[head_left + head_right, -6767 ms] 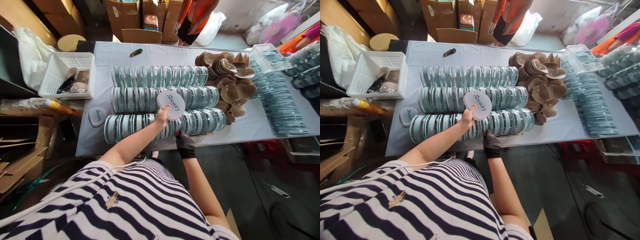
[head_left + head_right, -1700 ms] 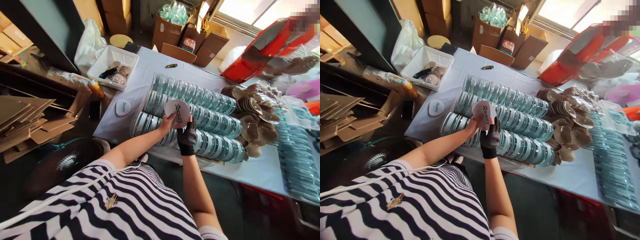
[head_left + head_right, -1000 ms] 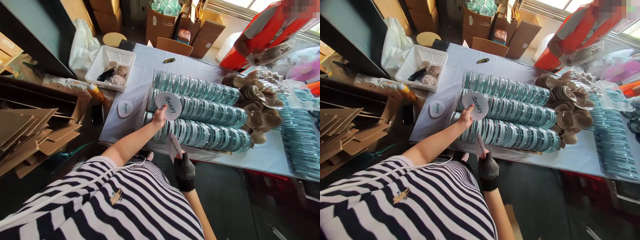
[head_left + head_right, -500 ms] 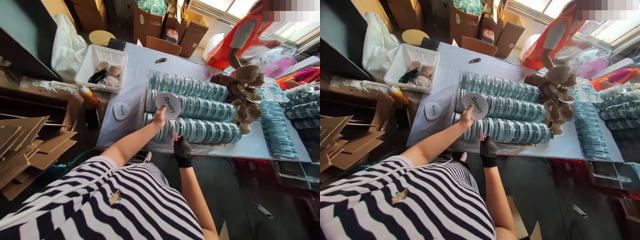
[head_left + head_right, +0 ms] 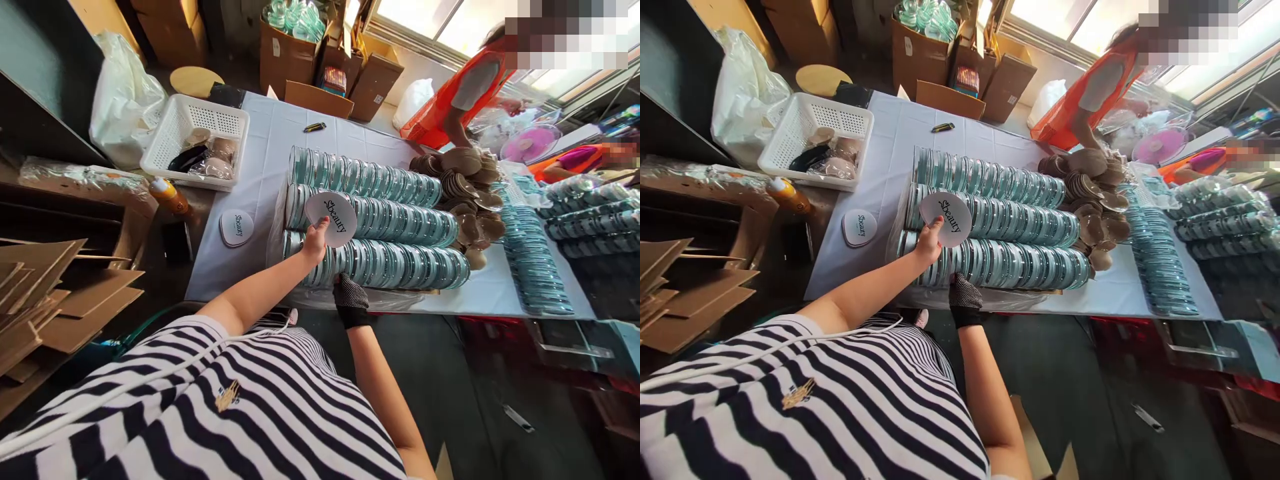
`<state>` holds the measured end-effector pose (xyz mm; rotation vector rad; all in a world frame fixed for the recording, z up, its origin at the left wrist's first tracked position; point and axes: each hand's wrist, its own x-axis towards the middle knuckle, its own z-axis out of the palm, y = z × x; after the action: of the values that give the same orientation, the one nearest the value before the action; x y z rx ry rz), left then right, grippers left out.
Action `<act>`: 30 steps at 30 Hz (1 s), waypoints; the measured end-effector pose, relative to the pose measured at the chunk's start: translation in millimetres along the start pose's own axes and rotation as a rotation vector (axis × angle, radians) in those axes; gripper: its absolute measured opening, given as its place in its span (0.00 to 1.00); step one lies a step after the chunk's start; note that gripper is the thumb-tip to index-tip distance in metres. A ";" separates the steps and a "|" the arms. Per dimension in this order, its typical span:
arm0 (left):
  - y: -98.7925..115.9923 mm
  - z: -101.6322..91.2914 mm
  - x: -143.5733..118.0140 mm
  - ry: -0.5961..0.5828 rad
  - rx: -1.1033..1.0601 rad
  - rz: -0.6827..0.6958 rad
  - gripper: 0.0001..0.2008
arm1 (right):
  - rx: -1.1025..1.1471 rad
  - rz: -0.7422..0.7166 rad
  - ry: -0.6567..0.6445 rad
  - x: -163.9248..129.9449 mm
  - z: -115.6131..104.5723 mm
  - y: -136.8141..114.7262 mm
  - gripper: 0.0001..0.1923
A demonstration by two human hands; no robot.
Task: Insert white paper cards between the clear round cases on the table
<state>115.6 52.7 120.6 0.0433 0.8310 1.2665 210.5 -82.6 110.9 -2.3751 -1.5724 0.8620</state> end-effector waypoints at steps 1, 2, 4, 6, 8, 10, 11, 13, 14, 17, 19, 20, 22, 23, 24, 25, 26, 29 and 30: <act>-1.6 -0.9 0.2 -0.003 0.012 0.018 0.13 | 0.160 -0.010 -0.077 -0.9 0.5 3.0 0.16; -3.5 -1.9 0.8 -0.006 0.027 0.042 0.14 | 0.317 -0.031 -0.161 -1.1 0.5 6.8 0.19; -7.7 -3.4 3.2 -0.032 0.063 0.090 0.14 | 0.527 -0.076 -0.322 1.9 -4.0 14.4 0.24; -11.7 -3.6 6.7 -0.059 0.096 0.121 0.15 | 0.554 -0.098 -0.383 11.7 -17.5 18.8 0.25; -14.4 -2.4 10.1 -0.051 0.127 0.136 0.15 | 0.470 -0.123 -0.202 27.9 -39.2 17.1 0.24; -15.6 -0.5 11.1 -0.046 0.165 0.163 0.14 | 0.388 -0.197 0.145 45.4 -62.4 9.2 0.26; -15.5 0.3 10.1 -0.058 0.186 0.179 0.14 | 0.353 -0.240 0.301 52.2 -71.5 3.5 0.27; -14.2 0.6 4.5 -0.092 0.215 0.202 0.12 | 0.244 -0.333 0.476 58.4 -79.6 -10.5 0.31; -13.2 0.0 0.0 -0.103 0.215 0.197 0.12 | 0.170 -0.384 0.519 57.4 -77.9 -18.6 0.32; -10.2 -3.8 -16.3 -0.126 0.188 0.137 0.11 | 0.059 -0.558 0.602 45.4 -58.0 -43.1 0.29; -7.9 -5.7 -25.8 -0.148 0.181 0.102 0.09 | 0.099 -0.563 0.617 37.6 -46.3 -55.7 0.26; -6.1 -5.9 -28.9 -0.150 0.185 0.091 0.08 | 0.132 -0.499 0.621 34.3 -44.5 -59.3 0.26; 0.5 -4.7 -30.7 -0.147 0.185 0.079 0.04 | 0.180 -0.307 0.672 24.9 -49.7 -58.6 0.26; 5.6 -3.8 -29.2 -0.138 0.172 0.075 0.03 | 0.179 -0.218 0.721 16.5 -55.1 -53.7 0.27; 11.8 -2.9 -26.2 -0.121 0.150 0.075 0.02 | 0.155 -0.155 0.763 4.8 -60.9 -46.1 0.28; 18.7 -2.5 -22.0 -0.097 0.120 0.079 0.02 | 0.107 -0.125 0.774 -10.1 -65.5 -36.4 0.28; 25.9 -2.8 -17.1 -0.071 0.088 0.088 0.04 | 0.041 -0.119 0.746 -27.2 -68.0 -25.5 0.28; 43.1 -7.8 -2.1 0.008 0.023 0.104 0.09 | -0.184 -0.157 0.454 -73.9 -56.6 2.9 0.24; 46.2 -10.3 1.6 0.010 0.016 0.097 0.10 | -0.237 -0.170 0.349 -82.1 -47.0 7.1 0.22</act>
<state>72.0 65.5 133.7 0.0912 0.8563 1.3523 218.8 -150.3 176.9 -2.3322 -1.7695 0.2209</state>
